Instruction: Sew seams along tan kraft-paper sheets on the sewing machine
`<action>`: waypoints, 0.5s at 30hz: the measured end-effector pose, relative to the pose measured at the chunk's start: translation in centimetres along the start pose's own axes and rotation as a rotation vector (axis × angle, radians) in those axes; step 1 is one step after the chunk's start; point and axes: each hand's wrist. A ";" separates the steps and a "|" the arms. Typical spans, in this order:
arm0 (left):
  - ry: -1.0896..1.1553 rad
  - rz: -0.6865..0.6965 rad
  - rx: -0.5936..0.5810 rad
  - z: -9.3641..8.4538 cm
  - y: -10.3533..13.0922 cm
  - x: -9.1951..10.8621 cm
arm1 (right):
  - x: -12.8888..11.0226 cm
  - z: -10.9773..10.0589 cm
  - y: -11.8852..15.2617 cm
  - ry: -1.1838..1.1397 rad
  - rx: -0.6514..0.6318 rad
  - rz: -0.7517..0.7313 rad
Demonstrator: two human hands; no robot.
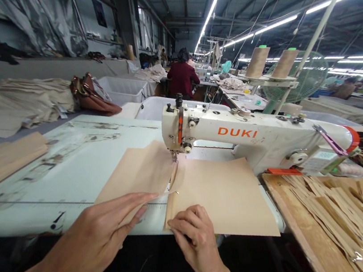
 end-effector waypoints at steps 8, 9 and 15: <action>-0.107 0.098 0.018 -0.4 0.3 0.2 | -0.3 0.1 -0.2 0.048 -0.012 -0.018; -0.131 0.127 0.018 -0.2 0.6 0.2 | -0.3 0.2 -0.2 0.062 -0.012 -0.024; -0.261 0.343 -0.020 3.1 4.1 -1.0 | 0.2 0.6 1.0 0.141 0.002 -0.105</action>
Point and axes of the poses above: each hand's wrist, its own y-axis away from the middle knuckle, its own z-axis out of the palm, x = y × z, and after that the axes turned 2 degrees about -z, right-handed
